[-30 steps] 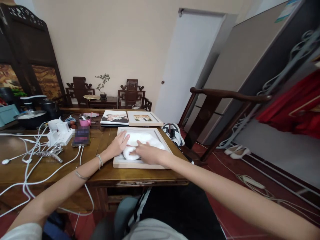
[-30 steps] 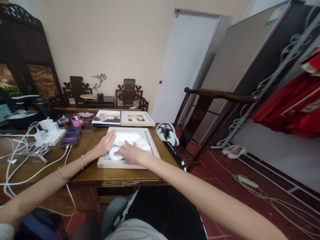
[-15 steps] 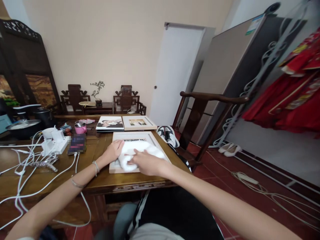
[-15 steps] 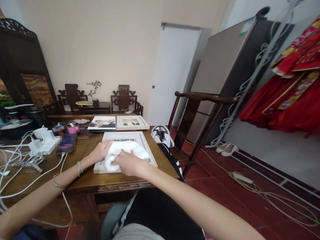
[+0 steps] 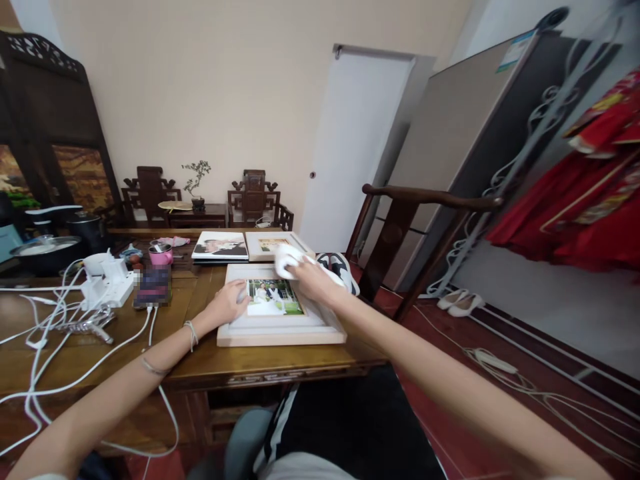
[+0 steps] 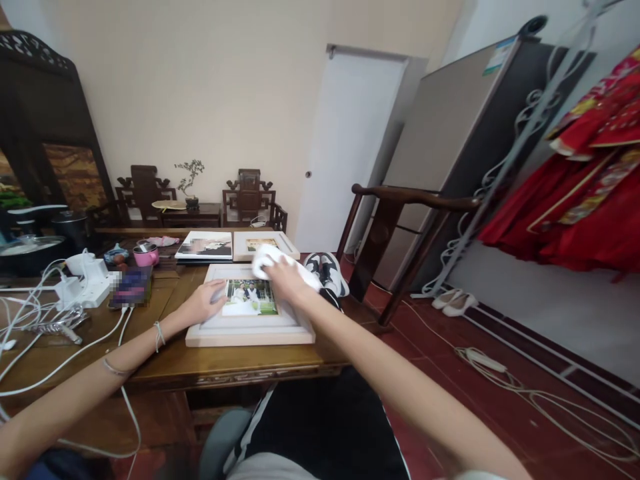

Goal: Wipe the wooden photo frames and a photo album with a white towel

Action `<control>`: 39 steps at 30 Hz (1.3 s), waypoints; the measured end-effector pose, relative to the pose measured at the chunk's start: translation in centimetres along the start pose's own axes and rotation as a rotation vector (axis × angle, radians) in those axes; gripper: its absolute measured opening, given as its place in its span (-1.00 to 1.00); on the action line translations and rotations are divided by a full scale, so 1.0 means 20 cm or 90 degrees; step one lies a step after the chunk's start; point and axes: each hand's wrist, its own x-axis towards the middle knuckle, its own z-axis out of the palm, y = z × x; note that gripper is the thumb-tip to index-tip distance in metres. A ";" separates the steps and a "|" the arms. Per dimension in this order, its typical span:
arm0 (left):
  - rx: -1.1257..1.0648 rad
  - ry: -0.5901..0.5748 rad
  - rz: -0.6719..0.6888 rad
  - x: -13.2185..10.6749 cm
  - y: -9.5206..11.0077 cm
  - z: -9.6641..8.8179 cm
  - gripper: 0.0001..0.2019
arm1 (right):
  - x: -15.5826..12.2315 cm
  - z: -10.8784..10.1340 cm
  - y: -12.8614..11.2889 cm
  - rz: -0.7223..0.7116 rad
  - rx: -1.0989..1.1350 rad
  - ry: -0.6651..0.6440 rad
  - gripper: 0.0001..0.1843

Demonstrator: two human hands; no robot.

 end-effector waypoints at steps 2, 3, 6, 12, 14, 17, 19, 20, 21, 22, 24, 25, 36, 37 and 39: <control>-0.010 0.005 -0.012 0.00 0.02 -0.01 -0.60 | 0.16 0.00 -0.14 -0.097 -0.039 0.074 -0.38; -0.015 0.002 -0.017 0.01 0.03 -0.02 -0.63 | 0.23 0.01 -0.21 -0.135 -0.042 0.083 -0.42; -0.017 -0.026 -0.027 0.01 0.05 -0.04 -0.70 | 0.35 0.04 -0.35 -0.165 -0.012 0.037 -0.55; -0.015 -0.028 -0.009 0.02 0.03 -0.02 -0.56 | 0.28 0.09 -0.09 -0.073 0.011 -0.027 -0.58; -0.008 -0.034 -0.024 0.01 0.02 -0.01 -0.53 | 0.19 0.08 0.06 -0.029 -0.008 -0.043 -0.57; -0.007 -0.036 -0.043 0.01 0.02 0.00 -0.53 | 0.02 0.07 0.15 0.005 -0.044 -0.053 -0.55; -0.008 -0.033 -0.047 0.00 0.03 0.01 -0.54 | -0.14 0.05 0.12 -0.015 -0.062 -0.053 -0.55; -0.008 -0.031 -0.048 0.00 0.03 0.01 -0.54 | -0.23 0.04 0.08 -0.039 -0.066 -0.056 -0.55; -0.008 -0.029 -0.051 0.00 0.03 0.02 -0.54 | -0.33 0.02 0.04 -0.062 -0.066 -0.058 -0.54; -0.007 -0.027 -0.055 0.00 0.04 0.02 -0.54 | -0.42 0.00 0.01 -0.065 -0.059 -0.070 -0.53; -0.005 -0.030 -0.058 0.00 0.04 0.02 -0.55 | -0.56 -0.03 -0.04 -0.065 -0.019 -0.102 -0.48; -0.002 -0.034 -0.056 0.00 0.04 0.02 -0.55 | -0.59 -0.04 -0.05 -0.053 0.004 -0.115 -0.45; -0.007 -0.034 -0.019 0.02 0.01 -0.01 -0.54 | 0.02 0.11 0.13 0.037 0.038 -0.035 -0.39; -0.007 -0.030 -0.024 0.01 0.01 -0.02 -0.54 | 0.02 0.12 0.12 0.031 0.039 -0.030 -0.41; -0.006 -0.024 -0.028 0.01 0.03 -0.02 -0.55 | -0.05 0.13 0.09 -0.016 0.035 -0.012 -0.45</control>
